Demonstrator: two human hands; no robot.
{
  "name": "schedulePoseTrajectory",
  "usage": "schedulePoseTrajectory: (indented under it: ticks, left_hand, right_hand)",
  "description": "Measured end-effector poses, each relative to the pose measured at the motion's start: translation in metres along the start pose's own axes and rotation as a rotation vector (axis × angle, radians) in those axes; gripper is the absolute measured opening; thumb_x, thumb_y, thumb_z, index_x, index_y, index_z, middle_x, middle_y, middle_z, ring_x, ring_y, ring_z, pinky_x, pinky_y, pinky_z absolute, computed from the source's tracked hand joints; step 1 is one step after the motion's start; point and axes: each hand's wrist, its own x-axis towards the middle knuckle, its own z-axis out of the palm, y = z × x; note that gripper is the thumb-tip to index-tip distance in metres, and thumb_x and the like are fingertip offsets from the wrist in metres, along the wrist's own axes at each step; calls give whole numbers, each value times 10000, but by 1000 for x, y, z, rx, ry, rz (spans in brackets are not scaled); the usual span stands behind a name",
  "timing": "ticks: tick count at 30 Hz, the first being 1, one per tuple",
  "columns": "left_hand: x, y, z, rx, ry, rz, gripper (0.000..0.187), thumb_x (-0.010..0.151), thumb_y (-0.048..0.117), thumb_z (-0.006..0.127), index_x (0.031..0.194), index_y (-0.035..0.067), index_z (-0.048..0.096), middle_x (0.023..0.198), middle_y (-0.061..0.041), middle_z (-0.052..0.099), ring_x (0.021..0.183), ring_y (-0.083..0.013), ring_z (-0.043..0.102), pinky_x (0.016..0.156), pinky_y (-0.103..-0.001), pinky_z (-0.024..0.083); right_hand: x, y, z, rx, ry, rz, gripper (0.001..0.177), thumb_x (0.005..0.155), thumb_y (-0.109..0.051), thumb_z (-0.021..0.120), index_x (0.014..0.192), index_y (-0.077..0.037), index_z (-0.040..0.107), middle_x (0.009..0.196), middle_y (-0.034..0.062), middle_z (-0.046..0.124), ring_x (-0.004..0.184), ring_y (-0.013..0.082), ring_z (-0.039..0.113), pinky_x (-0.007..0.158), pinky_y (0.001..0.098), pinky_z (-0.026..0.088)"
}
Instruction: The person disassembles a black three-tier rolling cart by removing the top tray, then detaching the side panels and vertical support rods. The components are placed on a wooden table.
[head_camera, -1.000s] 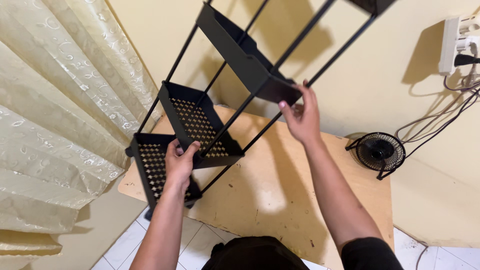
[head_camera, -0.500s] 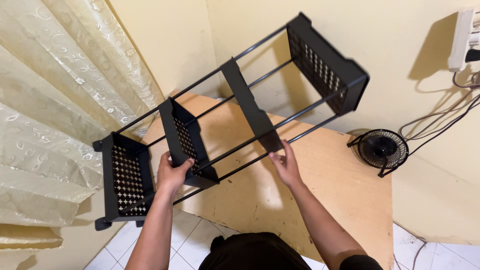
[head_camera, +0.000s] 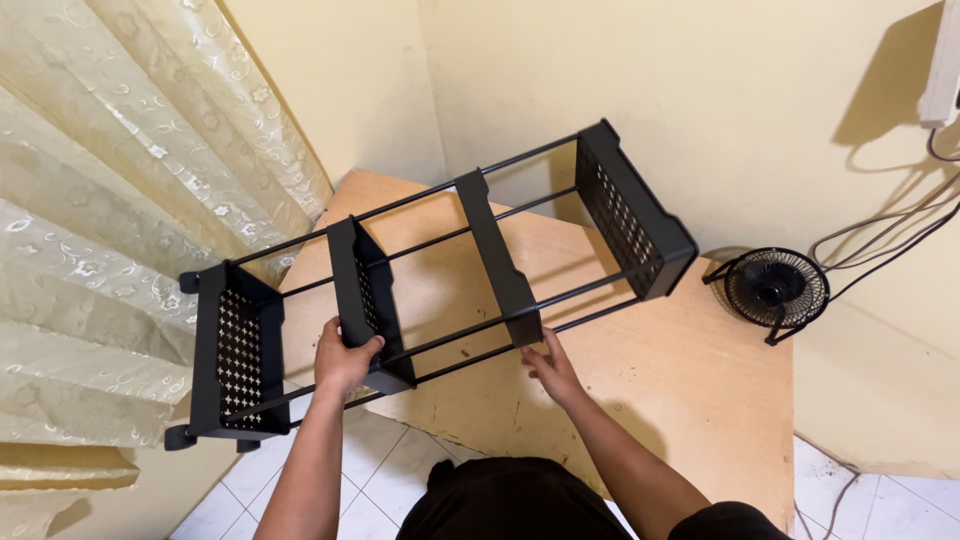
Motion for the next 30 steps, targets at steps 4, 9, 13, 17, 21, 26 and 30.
schedulePoseTrajectory:
  ticks: [4, 9, 13, 17, 21, 26, 30]
  left_hand:
    - [-4, -4, 7, 88, 18, -31, 832, 680, 254, 883, 1385, -10, 529, 1086, -200, 747, 960, -299, 746, 873, -392, 578]
    - [-3, -5, 13, 155, 4, -44, 801, 661, 277, 882, 1347, 3, 573, 1085, -177, 759, 967, -298, 751, 881, -398, 585]
    - [1, -14, 16, 160, 37, 7, 803, 655, 265, 886, 1345, -5, 577, 1123, -186, 741, 1006, -311, 730, 892, -404, 571]
    - [8, -28, 16, 137, 41, 54, 821, 657, 257, 878, 1362, -24, 567, 1163, -204, 729, 1046, -319, 721, 921, -405, 566]
    - [14, -43, 11, 154, 67, 128, 853, 656, 246, 892, 1377, -53, 548, 1187, -237, 701, 1060, -347, 702, 928, -412, 559]
    - [23, -54, -2, 144, 27, 50, 919, 673, 241, 874, 1456, -54, 495, 1200, -252, 694, 1059, -345, 720, 923, -415, 576]
    - [28, -56, -9, 165, 10, 37, 964, 669, 250, 876, 1489, -48, 467, 1243, -249, 680, 1100, -340, 710, 953, -414, 566]
  right_hand:
    - [-2, 19, 5, 112, -35, 108, 597, 931, -343, 669, 1470, -206, 453, 1263, 77, 659, 1079, 232, 699, 822, 388, 579]
    - [-11, 27, 4, 256, -59, 229, 585, 932, -278, 610, 1492, -237, 445, 1327, 67, 621, 1116, 263, 686, 844, 433, 579]
    - [-24, 24, -12, 298, -39, 236, 599, 938, -193, 573, 1510, -260, 410, 1352, 62, 595, 1128, 292, 690, 896, 445, 583]
    - [-30, 26, -46, 341, 133, 206, 409, 974, -82, 500, 1380, -106, 545, 1258, 165, 712, 1088, 340, 710, 903, 424, 593]
    - [-35, 34, -90, 486, 479, 206, 255, 1011, -28, 423, 1205, -72, 582, 1110, 153, 679, 803, 249, 643, 726, 373, 547]
    - [-43, 22, -133, 582, 756, 114, 167, 1075, -180, 470, 1187, -97, 563, 1052, 124, 628, 770, 226, 580, 679, 379, 520]
    - [-38, -11, -150, 440, 807, -66, 250, 1053, -269, 523, 1256, -123, 534, 1139, 93, 623, 932, 206, 625, 749, 352, 542]
